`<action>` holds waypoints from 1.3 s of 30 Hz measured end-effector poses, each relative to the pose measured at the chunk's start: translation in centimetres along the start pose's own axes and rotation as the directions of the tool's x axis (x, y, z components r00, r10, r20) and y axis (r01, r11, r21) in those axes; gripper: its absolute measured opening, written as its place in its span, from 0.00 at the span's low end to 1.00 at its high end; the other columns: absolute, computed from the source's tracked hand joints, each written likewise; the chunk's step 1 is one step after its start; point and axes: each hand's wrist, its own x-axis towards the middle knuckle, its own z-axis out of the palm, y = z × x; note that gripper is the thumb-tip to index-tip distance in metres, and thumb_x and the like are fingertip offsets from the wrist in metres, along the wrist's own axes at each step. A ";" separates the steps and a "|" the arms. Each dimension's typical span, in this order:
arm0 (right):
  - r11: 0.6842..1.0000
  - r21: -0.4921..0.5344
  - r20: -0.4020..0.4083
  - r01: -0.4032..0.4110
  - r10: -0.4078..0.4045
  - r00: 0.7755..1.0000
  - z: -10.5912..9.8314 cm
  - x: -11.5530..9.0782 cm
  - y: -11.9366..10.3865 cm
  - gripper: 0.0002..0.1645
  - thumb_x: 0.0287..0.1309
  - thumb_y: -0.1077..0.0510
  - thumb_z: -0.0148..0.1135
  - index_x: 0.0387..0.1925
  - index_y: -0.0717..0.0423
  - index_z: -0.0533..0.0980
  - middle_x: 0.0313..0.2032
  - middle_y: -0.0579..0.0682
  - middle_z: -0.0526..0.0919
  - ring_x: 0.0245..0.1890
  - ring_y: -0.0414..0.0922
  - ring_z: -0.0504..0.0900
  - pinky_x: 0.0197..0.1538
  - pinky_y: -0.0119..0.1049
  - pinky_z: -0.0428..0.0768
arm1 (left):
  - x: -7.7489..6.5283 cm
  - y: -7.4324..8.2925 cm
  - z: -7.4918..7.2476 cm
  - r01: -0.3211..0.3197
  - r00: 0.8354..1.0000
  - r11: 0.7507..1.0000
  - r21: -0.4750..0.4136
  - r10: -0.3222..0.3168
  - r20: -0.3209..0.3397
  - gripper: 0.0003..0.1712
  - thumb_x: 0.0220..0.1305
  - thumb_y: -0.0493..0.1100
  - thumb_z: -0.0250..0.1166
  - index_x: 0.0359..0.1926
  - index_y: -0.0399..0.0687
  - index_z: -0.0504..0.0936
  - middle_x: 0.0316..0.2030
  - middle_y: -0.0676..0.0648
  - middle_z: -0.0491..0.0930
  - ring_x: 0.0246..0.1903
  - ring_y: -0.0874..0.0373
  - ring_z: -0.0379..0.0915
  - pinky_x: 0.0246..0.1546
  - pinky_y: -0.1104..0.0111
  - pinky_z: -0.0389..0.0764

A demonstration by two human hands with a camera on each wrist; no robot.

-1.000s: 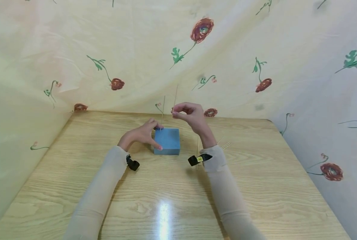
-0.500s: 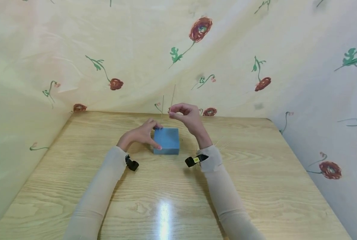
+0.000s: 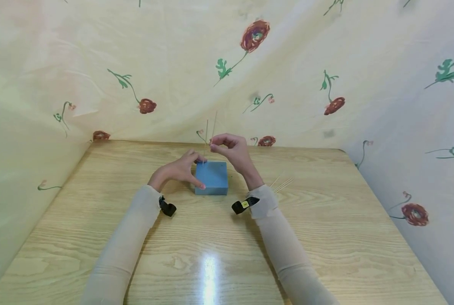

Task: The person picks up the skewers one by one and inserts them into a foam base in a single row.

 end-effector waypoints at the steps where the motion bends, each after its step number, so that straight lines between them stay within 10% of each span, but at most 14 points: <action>1: 1.000 -0.002 -0.001 -0.002 0.002 1.000 0.1 0.0 0.1 0.09 0.61 0.72 0.67 0.41 0.77 0.81 0.34 0.42 0.87 0.36 0.39 0.86 0.48 0.38 0.85 | 0.0 0.0 0.0 0.001 1.000 1.000 -0.002 -0.001 0.000 0.51 0.49 0.50 0.83 0.68 0.36 0.67 0.62 0.37 0.61 0.65 0.41 0.60 0.70 0.48 0.64; 13: 0.998 -0.052 -0.013 -0.036 0.035 0.999 0.5 -0.2 0.4 0.10 0.61 0.72 0.66 0.43 0.77 0.81 0.39 0.64 0.87 0.38 0.38 0.85 0.51 0.31 0.82 | 0.0 -0.3 0.1 0.005 1.000 1.000 -0.007 -0.005 0.002 0.51 0.50 0.52 0.83 0.68 0.36 0.66 0.62 0.38 0.61 0.65 0.42 0.60 0.70 0.48 0.64; 39: 0.996 -0.084 -0.013 -0.028 0.027 1.000 0.8 -0.4 0.9 0.08 0.61 0.69 0.68 0.40 0.73 0.83 0.38 0.57 0.88 0.39 0.38 0.85 0.50 0.32 0.82 | 0.0 0.0 0.2 0.026 1.000 0.999 -0.026 -0.026 -0.007 0.49 0.49 0.50 0.83 0.66 0.38 0.68 0.62 0.39 0.60 0.65 0.42 0.59 0.70 0.48 0.63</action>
